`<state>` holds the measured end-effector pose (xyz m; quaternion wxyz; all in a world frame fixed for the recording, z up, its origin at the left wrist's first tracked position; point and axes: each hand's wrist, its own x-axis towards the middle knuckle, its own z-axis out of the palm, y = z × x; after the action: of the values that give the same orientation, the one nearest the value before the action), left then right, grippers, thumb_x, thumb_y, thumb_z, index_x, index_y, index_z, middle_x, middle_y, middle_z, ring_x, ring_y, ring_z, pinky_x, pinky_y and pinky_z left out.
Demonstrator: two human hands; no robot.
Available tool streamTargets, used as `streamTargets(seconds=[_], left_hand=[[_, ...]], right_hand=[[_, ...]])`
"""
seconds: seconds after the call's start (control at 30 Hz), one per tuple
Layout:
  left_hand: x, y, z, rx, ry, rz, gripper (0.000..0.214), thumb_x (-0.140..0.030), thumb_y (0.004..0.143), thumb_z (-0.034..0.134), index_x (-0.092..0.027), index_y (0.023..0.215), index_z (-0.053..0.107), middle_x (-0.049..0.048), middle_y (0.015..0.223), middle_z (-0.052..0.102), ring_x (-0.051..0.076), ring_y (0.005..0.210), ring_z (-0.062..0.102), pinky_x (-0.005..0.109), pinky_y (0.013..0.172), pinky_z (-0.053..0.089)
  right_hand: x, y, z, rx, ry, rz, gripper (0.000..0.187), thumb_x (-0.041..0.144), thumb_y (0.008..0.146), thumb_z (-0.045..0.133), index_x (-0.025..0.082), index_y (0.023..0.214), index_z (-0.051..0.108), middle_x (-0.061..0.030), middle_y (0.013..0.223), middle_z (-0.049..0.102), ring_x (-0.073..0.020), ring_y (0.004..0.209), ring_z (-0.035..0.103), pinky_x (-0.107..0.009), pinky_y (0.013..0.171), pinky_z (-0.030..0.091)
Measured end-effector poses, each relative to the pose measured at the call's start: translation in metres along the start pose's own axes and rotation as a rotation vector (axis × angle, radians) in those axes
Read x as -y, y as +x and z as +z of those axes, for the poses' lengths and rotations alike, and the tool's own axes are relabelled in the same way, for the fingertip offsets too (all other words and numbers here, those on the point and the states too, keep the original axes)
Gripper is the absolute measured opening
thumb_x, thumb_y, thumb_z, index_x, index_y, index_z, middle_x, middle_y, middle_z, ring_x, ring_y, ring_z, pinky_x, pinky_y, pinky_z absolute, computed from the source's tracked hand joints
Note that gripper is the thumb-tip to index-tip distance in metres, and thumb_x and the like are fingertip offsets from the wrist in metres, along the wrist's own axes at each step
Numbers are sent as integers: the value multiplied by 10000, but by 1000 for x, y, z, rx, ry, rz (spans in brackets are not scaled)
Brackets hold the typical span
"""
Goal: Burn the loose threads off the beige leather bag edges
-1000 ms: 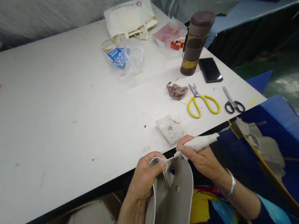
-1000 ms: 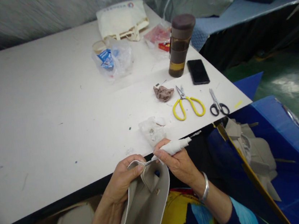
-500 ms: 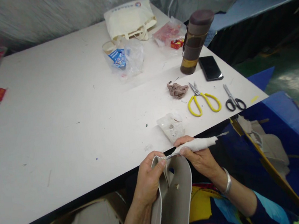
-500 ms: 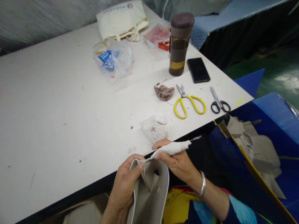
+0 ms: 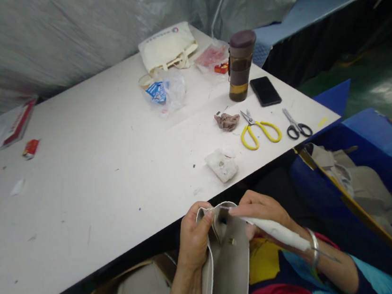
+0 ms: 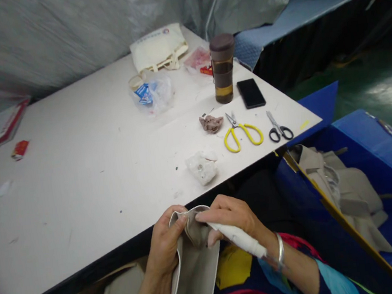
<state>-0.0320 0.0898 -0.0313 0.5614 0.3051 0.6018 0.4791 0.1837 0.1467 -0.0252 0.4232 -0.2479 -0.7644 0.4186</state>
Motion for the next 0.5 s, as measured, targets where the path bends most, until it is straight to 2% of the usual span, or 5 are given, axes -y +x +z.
streamTargets(seconds=[0.1, 0.17, 0.27, 0.4, 0.5], left_hand=[[-2, -8, 0, 6, 58, 42, 273, -426, 859, 773, -189, 898, 645, -28, 728, 578, 125, 641, 505, 236, 636, 409], [-7, -16, 2, 7, 110, 73, 250, -420, 885, 746, -194, 911, 641, -36, 718, 563, 124, 636, 498, 236, 633, 405], [-21, -32, 6, -13, 241, 170, 203, -389, 913, 712, -198, 888, 649, -27, 741, 594, 137, 674, 526, 240, 670, 430], [-39, -53, 12, -38, 409, 296, 151, -346, 930, 676, -203, 881, 677, 0, 842, 691, 171, 801, 624, 249, 772, 477], [-43, -64, 17, -80, 489, 344, 138, -335, 938, 657, -205, 897, 680, -5, 823, 697, 170, 781, 641, 246, 754, 489]], right_hand=[[9, 4, 0, -111, 6, -70, 347, 406, 1100, 510, 268, 1404, 608, -13, 816, 716, -157, 720, 661, -285, 707, 535], [12, 5, 3, -131, 0, -53, 322, 394, 1107, 497, 269, 1382, 611, -32, 915, 759, -167, 813, 693, -312, 807, 544], [17, 5, 10, -63, 58, 74, 298, 425, 1042, 630, 255, 1285, 657, -65, 1143, 761, -198, 1017, 709, -324, 916, 546], [29, 0, 21, 29, 264, 330, 423, 370, 887, 829, 254, 1233, 616, -21, 1103, 764, -172, 944, 732, -234, 795, 565], [40, -5, 27, -4, 282, 384, 321, 291, 890, 806, 245, 1153, 628, 12, 976, 753, -144, 823, 712, -207, 721, 538]])
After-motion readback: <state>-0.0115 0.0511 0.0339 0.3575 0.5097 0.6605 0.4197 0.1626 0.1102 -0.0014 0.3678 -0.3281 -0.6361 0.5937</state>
